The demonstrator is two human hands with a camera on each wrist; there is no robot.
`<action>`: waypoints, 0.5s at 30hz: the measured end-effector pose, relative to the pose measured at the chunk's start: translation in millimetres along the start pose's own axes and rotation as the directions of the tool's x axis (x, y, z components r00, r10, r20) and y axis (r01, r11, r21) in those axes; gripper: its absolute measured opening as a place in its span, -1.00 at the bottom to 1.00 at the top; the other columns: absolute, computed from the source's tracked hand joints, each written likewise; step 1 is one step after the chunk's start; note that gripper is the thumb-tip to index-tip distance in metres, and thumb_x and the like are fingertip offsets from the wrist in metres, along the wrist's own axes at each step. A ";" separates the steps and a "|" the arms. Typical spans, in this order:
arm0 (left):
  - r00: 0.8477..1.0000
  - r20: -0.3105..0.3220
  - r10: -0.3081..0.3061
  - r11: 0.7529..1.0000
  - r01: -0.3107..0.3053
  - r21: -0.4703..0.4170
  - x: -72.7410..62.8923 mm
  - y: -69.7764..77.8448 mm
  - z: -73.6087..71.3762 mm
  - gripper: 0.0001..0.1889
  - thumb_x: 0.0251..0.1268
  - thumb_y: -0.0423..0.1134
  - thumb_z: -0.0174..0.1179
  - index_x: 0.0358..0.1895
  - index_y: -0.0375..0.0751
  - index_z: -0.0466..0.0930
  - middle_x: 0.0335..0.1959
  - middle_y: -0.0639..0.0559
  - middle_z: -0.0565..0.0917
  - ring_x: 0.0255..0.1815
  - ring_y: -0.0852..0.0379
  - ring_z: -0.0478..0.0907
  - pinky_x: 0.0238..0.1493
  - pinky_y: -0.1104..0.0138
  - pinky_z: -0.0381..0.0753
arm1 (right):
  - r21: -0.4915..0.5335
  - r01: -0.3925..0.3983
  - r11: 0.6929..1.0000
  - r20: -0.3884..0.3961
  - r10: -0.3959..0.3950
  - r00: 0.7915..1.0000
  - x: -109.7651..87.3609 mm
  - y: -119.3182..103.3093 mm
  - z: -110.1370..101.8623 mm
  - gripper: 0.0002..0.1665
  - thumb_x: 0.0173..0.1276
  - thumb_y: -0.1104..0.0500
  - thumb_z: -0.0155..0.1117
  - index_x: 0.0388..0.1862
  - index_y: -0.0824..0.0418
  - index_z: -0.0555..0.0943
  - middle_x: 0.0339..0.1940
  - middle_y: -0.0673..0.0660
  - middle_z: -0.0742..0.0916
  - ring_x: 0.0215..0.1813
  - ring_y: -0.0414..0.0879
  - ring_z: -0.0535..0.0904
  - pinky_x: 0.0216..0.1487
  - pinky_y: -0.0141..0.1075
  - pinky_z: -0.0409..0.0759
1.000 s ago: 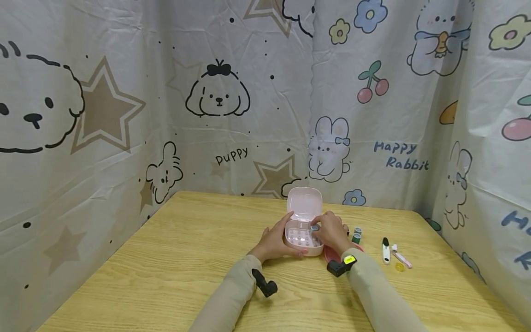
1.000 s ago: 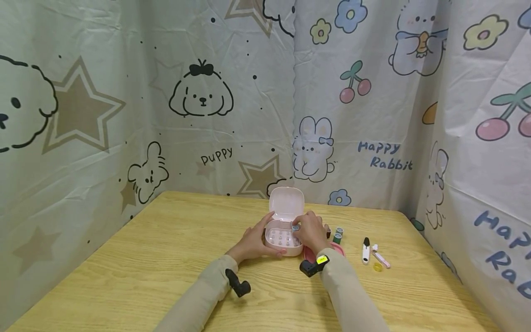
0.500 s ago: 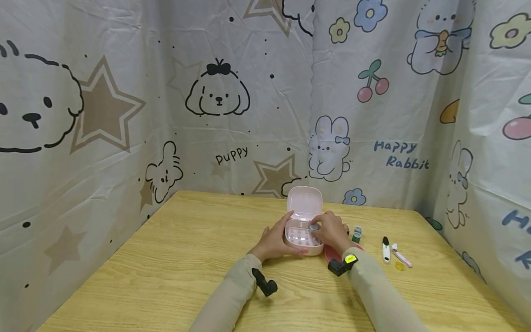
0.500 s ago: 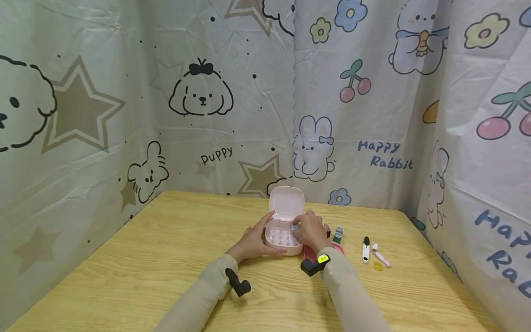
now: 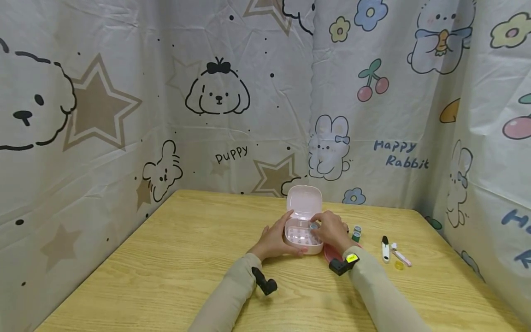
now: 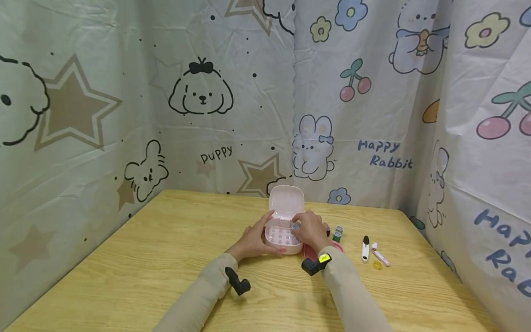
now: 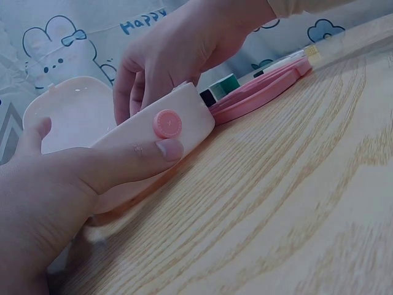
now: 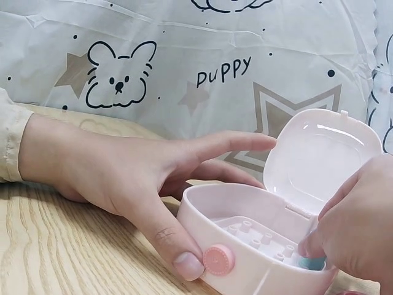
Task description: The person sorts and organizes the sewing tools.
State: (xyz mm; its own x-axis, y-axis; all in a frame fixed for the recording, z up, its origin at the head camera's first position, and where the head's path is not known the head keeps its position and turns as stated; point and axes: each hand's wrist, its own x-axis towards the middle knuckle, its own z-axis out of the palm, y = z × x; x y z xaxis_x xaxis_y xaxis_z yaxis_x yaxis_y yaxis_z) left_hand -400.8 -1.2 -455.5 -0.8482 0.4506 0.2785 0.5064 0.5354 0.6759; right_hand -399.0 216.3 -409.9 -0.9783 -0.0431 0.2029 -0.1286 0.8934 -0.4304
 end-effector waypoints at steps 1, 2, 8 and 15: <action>1.000 0.001 -0.001 1.000 0.001 0.000 0.0 0.2 -0.4 0.35 -0.16 0.23 0.66 0.70 0.20 -0.08 0.63 0.03 0.21 0.58 -0.04 0.17 0.51 -0.29 -0.22 | 0.000 0.002 1.000 0.002 -0.002 1.000 0.2 -0.2 -0.8 -0.67 0.28 0.16 0.57 0.03 0.13 0.80 0.09 0.23 0.69 0.08 0.19 0.55 -0.04 0.11 0.40; 1.000 0.000 0.002 1.000 -0.002 0.002 0.1 0.2 -0.4 0.35 -0.15 0.23 0.66 0.70 0.20 -0.08 0.63 0.02 0.21 0.58 -0.05 0.18 0.51 -0.29 -0.22 | 0.003 0.006 1.000 0.003 -0.006 1.000 0.4 -0.3 -1.5 -0.67 0.28 0.16 0.58 0.03 0.13 0.80 0.09 0.23 0.69 0.09 0.19 0.55 -0.03 0.11 0.39; 1.000 -0.003 0.011 1.000 -0.011 0.003 1.0 0.1 -0.6 0.34 -0.13 0.23 0.66 0.70 0.19 -0.09 0.63 0.00 0.21 0.58 -0.07 0.18 0.50 -0.30 -0.20 | 0.029 0.025 0.999 0.003 -0.025 1.000 1.3 -2.1 -4.7 -0.68 0.28 0.18 0.57 0.02 0.13 0.80 0.11 0.20 0.73 0.12 0.18 0.58 -0.02 0.12 0.39; 1.000 -0.004 -0.002 1.000 0.002 0.002 3.2 -1.2 -0.4 0.35 -0.16 0.24 0.66 0.70 0.21 -0.08 0.63 0.04 0.20 0.58 -0.05 0.18 0.50 -0.29 -0.21 | 0.043 0.043 0.998 -0.004 -0.043 0.999 2.8 -1.7 -6.4 -0.71 0.29 0.20 0.54 0.00 0.13 0.80 0.06 0.16 0.75 0.11 0.18 0.59 -0.01 0.13 0.37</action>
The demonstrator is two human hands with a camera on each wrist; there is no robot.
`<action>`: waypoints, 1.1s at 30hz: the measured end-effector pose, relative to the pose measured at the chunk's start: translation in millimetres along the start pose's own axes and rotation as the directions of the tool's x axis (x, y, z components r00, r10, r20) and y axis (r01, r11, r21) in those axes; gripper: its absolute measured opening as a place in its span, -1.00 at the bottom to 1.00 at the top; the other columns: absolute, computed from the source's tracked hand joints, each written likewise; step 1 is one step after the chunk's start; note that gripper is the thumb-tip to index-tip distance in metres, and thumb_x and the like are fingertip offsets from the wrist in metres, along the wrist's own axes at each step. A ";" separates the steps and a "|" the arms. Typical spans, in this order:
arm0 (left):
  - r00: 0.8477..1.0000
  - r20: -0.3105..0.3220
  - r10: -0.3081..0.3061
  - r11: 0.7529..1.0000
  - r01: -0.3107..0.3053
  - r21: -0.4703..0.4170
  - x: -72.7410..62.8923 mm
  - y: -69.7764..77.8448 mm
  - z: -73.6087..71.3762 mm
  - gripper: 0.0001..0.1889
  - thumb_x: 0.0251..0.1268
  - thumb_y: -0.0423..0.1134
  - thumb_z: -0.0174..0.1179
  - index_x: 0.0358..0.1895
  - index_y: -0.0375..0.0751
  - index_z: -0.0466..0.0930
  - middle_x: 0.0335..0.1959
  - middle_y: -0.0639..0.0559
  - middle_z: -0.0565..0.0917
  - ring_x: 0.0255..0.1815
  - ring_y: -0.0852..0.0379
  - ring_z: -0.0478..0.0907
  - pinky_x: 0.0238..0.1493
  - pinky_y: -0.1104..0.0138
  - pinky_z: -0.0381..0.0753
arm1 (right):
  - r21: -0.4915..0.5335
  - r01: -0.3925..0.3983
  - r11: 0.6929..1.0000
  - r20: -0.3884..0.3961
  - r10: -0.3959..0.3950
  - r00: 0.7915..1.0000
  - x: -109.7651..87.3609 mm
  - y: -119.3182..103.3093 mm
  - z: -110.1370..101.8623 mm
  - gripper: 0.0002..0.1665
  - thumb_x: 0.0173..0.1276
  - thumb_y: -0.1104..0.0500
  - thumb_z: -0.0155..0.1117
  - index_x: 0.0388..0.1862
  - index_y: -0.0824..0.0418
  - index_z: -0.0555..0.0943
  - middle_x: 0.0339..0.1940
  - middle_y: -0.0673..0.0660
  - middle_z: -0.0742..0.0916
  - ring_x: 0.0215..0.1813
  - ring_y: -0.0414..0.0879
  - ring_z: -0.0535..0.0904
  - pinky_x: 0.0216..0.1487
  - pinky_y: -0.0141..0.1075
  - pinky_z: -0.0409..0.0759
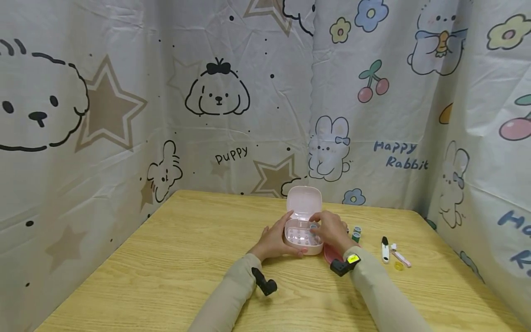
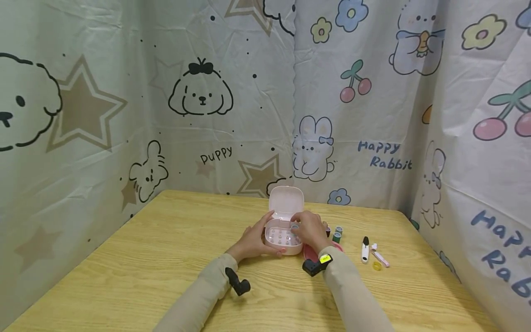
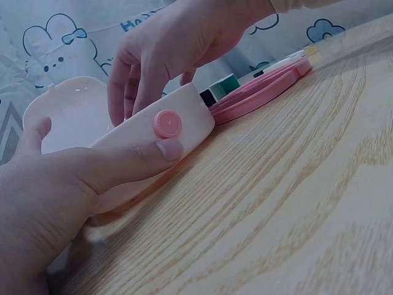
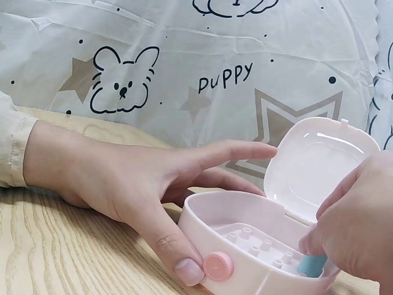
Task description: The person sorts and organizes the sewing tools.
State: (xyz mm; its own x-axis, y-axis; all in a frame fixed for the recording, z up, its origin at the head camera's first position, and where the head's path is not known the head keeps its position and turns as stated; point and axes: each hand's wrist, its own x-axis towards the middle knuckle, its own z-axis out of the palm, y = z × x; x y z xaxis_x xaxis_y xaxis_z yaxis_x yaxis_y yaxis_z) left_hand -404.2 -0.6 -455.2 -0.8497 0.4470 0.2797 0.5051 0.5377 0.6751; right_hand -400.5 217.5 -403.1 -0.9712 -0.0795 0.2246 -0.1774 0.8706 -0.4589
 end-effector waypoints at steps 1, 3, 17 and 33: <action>1.000 0.001 -0.002 1.000 0.002 0.001 0.1 -0.1 0.2 0.36 -0.16 0.24 0.66 0.70 0.22 -0.09 0.64 0.05 0.19 0.58 -0.05 0.17 0.51 -0.29 -0.21 | 0.001 0.000 1.000 -0.003 0.000 1.000 -0.3 -0.1 -0.2 -0.71 0.29 0.20 0.54 0.00 0.12 0.80 0.06 0.16 0.76 0.11 0.17 0.59 0.00 0.12 0.37; 1.000 0.000 -0.002 1.000 0.002 0.001 0.0 -0.3 0.6 0.36 -0.17 0.25 0.66 0.70 0.23 -0.09 0.64 0.06 0.19 0.58 -0.04 0.17 0.51 -0.28 -0.21 | 0.005 0.004 1.000 -0.005 -0.004 1.000 -1.4 0.1 -0.6 -0.71 0.31 0.20 0.53 0.01 0.13 0.79 0.06 0.16 0.76 0.11 0.17 0.59 -0.01 0.11 0.36; 1.000 -0.006 0.008 1.000 -0.008 -0.011 -0.3 -3.1 2.9 0.36 -0.18 0.26 0.66 0.70 0.23 -0.08 0.63 0.05 0.20 0.58 -0.04 0.17 0.50 -0.30 -0.23 | 0.030 0.021 0.999 -0.022 -0.020 1.000 -6.6 -0.7 -4.9 -0.67 0.34 0.23 0.51 0.08 0.21 0.76 0.08 0.19 0.76 0.17 0.21 0.58 0.12 0.21 0.33; 1.000 -0.001 0.001 1.000 -0.001 -0.015 -2.1 0.7 1.6 0.36 -0.19 0.26 0.67 0.70 0.21 -0.07 0.63 0.06 0.21 0.58 -0.04 0.16 0.51 -0.28 -0.23 | 0.033 0.046 0.998 -0.034 -0.045 0.998 -7.7 8.2 -20.0 -0.62 0.34 0.17 0.50 0.12 0.20 0.74 0.03 0.16 0.74 0.12 0.17 0.59 0.06 0.18 0.38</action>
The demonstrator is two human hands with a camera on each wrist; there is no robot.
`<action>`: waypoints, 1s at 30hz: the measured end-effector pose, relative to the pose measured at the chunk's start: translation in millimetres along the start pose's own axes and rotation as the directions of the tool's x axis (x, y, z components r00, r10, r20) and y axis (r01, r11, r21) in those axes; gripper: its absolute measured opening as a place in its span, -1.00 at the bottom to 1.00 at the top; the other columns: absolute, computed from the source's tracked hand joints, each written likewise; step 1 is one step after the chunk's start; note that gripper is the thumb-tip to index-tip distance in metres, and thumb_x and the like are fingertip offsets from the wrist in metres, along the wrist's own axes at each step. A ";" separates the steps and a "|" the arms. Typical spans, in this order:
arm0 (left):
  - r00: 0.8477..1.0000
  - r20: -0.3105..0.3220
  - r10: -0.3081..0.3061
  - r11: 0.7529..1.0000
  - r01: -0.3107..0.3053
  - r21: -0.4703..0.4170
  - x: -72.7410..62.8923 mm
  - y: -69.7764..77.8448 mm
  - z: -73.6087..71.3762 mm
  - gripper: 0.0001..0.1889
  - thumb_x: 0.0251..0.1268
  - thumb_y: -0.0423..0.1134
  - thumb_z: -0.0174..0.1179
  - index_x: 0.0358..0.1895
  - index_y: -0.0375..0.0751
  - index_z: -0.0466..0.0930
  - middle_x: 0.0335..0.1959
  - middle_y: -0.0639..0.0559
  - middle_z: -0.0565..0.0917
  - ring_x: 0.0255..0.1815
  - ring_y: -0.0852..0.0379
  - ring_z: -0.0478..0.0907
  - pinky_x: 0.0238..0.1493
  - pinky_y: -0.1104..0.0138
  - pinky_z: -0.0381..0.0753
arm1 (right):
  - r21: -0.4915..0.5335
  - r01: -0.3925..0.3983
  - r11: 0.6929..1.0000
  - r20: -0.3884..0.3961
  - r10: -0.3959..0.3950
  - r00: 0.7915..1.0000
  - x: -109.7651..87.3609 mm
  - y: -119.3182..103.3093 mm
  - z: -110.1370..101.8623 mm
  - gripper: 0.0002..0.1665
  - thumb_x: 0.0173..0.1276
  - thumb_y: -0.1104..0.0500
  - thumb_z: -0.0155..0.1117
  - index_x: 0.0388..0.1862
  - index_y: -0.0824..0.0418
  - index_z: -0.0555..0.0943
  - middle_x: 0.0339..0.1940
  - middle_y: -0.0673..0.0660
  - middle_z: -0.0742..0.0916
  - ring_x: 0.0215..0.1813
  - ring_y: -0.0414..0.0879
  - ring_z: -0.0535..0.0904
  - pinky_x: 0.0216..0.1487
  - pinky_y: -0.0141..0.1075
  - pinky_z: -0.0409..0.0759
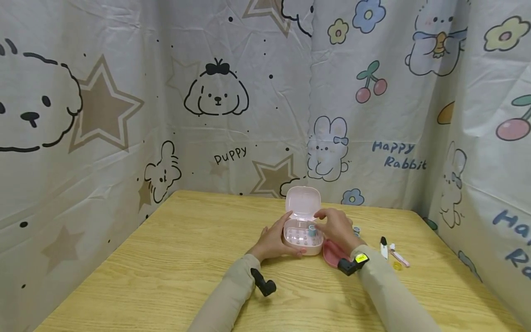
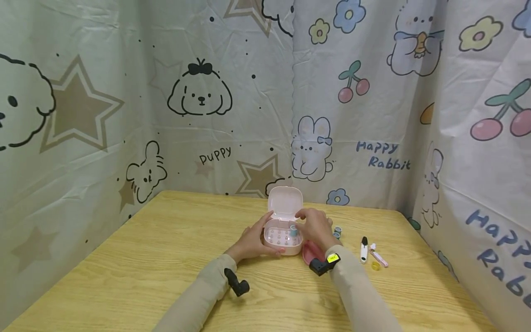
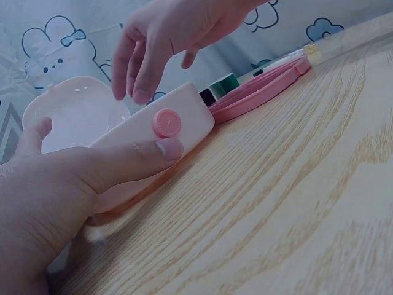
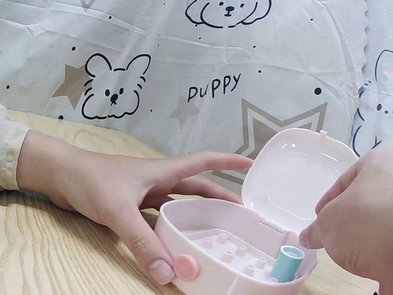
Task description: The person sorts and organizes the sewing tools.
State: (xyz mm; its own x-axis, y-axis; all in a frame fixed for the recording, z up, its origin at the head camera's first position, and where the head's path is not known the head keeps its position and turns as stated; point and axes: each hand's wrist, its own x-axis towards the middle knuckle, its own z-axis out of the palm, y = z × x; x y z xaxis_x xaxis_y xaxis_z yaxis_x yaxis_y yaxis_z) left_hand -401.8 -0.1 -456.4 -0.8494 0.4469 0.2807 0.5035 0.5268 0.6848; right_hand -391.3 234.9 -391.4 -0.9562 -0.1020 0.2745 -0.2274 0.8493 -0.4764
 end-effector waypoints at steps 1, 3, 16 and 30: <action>1.000 0.001 -0.001 1.000 0.001 -0.001 -0.2 0.3 0.1 0.36 -0.19 0.26 0.67 0.70 0.21 -0.07 0.63 0.06 0.21 0.58 -0.04 0.17 0.51 -0.28 -0.23 | -0.003 0.001 1.000 0.000 -0.001 1.000 -0.3 0.9 -0.7 -0.62 0.34 0.17 0.50 0.12 0.20 0.74 0.03 0.17 0.74 0.13 0.17 0.59 0.05 0.17 0.38; 1.000 0.002 -0.001 1.000 0.001 -0.003 -0.7 1.0 0.2 0.36 -0.18 0.25 0.67 0.70 0.21 -0.07 0.63 0.05 0.20 0.59 -0.05 0.16 0.51 -0.28 -0.23 | -0.015 0.006 1.000 -0.007 -0.006 1.000 -0.7 2.8 -2.7 -0.62 0.35 0.18 0.49 0.13 0.21 0.74 0.05 0.18 0.75 0.14 0.19 0.60 0.03 0.16 0.38; 1.000 -0.008 -0.004 1.000 0.004 -0.002 0.4 -0.7 1.9 0.37 -0.22 0.24 0.69 0.70 0.23 -0.05 0.64 0.06 0.19 0.59 -0.04 0.15 0.52 -0.25 -0.25 | -0.084 -0.005 0.996 -0.090 -0.003 0.996 -2.3 22.5 -26.7 -0.66 0.44 0.24 0.35 0.16 0.23 0.71 0.11 0.28 0.72 0.17 0.28 0.59 -0.04 0.21 0.46; 1.000 -0.004 0.003 1.000 -0.003 0.002 0.5 0.3 0.4 0.38 -0.21 0.21 0.70 0.70 0.22 -0.07 0.64 0.05 0.18 0.60 -0.05 0.14 0.53 -0.23 -0.25 | -0.049 -0.050 0.998 -0.130 0.043 0.991 -9.8 51.5 -52.5 -0.66 0.47 0.25 0.27 0.17 0.29 0.68 0.16 0.34 0.68 0.22 0.35 0.54 -0.06 0.23 0.52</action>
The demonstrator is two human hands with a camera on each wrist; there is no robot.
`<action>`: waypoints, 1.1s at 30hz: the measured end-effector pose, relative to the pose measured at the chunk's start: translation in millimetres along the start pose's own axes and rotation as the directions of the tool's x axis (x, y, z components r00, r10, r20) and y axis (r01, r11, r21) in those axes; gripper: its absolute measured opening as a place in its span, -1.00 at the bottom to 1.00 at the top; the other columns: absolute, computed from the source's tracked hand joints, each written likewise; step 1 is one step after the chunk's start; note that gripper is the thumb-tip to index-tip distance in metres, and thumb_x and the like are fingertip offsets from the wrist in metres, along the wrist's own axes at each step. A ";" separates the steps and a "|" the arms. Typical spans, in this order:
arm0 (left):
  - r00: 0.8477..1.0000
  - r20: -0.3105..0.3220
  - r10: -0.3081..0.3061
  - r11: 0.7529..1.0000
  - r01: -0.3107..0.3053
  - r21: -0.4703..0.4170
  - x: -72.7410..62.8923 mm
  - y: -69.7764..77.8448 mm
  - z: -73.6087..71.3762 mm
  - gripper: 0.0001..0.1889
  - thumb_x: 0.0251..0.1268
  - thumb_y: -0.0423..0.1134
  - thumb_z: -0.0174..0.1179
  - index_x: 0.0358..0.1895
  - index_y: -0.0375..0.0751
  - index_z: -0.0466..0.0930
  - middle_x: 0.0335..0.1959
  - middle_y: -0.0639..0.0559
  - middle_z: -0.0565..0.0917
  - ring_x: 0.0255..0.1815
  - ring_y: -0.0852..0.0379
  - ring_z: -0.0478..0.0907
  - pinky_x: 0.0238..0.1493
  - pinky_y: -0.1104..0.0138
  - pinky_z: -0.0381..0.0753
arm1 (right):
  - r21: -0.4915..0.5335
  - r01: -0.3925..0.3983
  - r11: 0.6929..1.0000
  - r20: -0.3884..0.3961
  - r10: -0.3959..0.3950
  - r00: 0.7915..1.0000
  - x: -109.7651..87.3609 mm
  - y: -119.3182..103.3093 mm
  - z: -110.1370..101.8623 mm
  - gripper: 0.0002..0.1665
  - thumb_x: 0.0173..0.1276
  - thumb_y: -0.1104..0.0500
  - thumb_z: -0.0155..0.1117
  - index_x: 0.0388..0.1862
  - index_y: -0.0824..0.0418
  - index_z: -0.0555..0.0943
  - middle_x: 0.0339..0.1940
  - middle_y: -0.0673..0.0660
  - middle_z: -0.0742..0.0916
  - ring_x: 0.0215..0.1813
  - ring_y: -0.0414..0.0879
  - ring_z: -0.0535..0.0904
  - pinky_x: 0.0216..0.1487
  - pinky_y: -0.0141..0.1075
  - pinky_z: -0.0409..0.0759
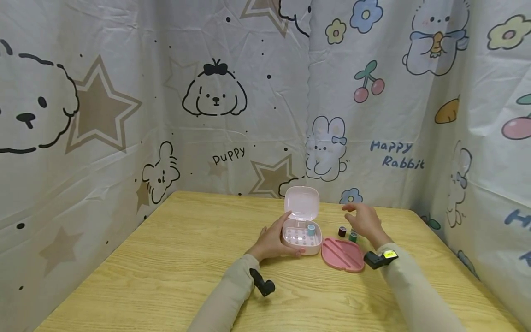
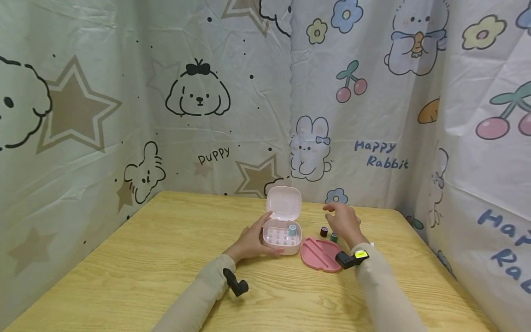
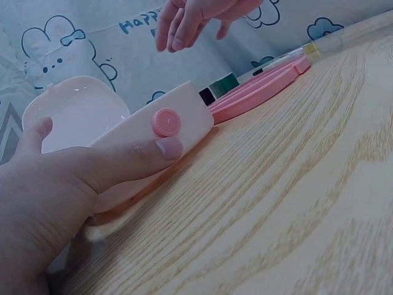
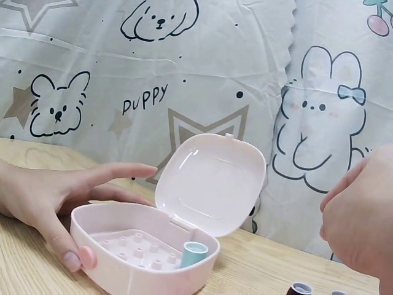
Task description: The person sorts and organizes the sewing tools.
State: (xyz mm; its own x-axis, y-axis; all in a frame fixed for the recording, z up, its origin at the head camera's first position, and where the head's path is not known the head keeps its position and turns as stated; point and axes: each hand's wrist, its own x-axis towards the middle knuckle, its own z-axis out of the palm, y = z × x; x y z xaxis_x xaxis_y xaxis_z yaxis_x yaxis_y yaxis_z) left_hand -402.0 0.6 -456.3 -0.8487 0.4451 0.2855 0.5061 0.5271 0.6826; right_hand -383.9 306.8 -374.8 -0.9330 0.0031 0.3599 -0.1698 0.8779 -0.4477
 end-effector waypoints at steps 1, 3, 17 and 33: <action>1.000 -0.001 0.004 1.000 -0.004 -0.001 0.1 -0.1 -0.1 0.38 -0.21 0.20 0.70 0.70 0.21 -0.06 0.64 0.04 0.18 0.59 -0.06 0.14 0.52 -0.24 -0.24 | -0.001 -0.007 1.000 0.001 0.007 1.000 -0.6 1.6 -0.9 -0.66 0.47 0.25 0.27 0.17 0.29 0.68 0.16 0.34 0.68 0.21 0.35 0.54 -0.08 0.22 0.53; 1.000 -0.001 0.008 1.000 -0.008 -0.003 0.4 -0.4 -0.1 0.37 -0.20 0.20 0.69 0.70 0.19 -0.06 0.64 0.02 0.19 0.59 -0.07 0.15 0.52 -0.26 -0.24 | -0.001 -0.024 1.000 0.002 0.024 1.000 -1.6 5.0 -2.7 -0.65 0.47 0.24 0.27 0.19 0.28 0.68 0.17 0.34 0.68 0.21 0.35 0.54 -0.09 0.21 0.53; 1.000 -0.003 0.011 1.000 -0.011 -0.009 0.4 0.5 -0.1 0.37 -0.21 0.19 0.70 0.70 0.18 -0.05 0.63 0.02 0.20 0.59 -0.07 0.16 0.51 -0.26 -0.23 | -0.025 -0.070 0.997 0.012 0.071 0.997 -7.9 23.6 -10.1 -0.67 0.45 0.26 0.27 0.14 0.30 0.68 0.15 0.37 0.67 0.18 0.37 0.54 -0.08 0.30 0.50; 1.000 0.001 0.015 1.000 -0.015 -0.016 0.0 1.4 -2.0 0.36 -0.20 0.20 0.69 0.70 0.18 -0.05 0.63 0.00 0.19 0.60 -0.09 0.14 0.51 -0.28 -0.26 | -0.028 -0.091 0.995 0.062 0.092 0.994 -14.9 36.5 0.1 -0.65 0.48 0.18 0.29 0.17 0.30 0.66 0.17 0.39 0.67 0.18 0.41 0.53 -0.12 0.25 0.49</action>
State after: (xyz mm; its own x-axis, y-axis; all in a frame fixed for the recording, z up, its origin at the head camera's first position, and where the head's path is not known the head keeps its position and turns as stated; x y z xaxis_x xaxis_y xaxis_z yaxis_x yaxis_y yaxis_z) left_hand -401.6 -0.1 -454.0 -0.8407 0.4537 0.2954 0.5165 0.5084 0.6890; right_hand -376.3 338.7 -396.6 -0.9627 0.0544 0.2652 -0.0754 0.8870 -0.4556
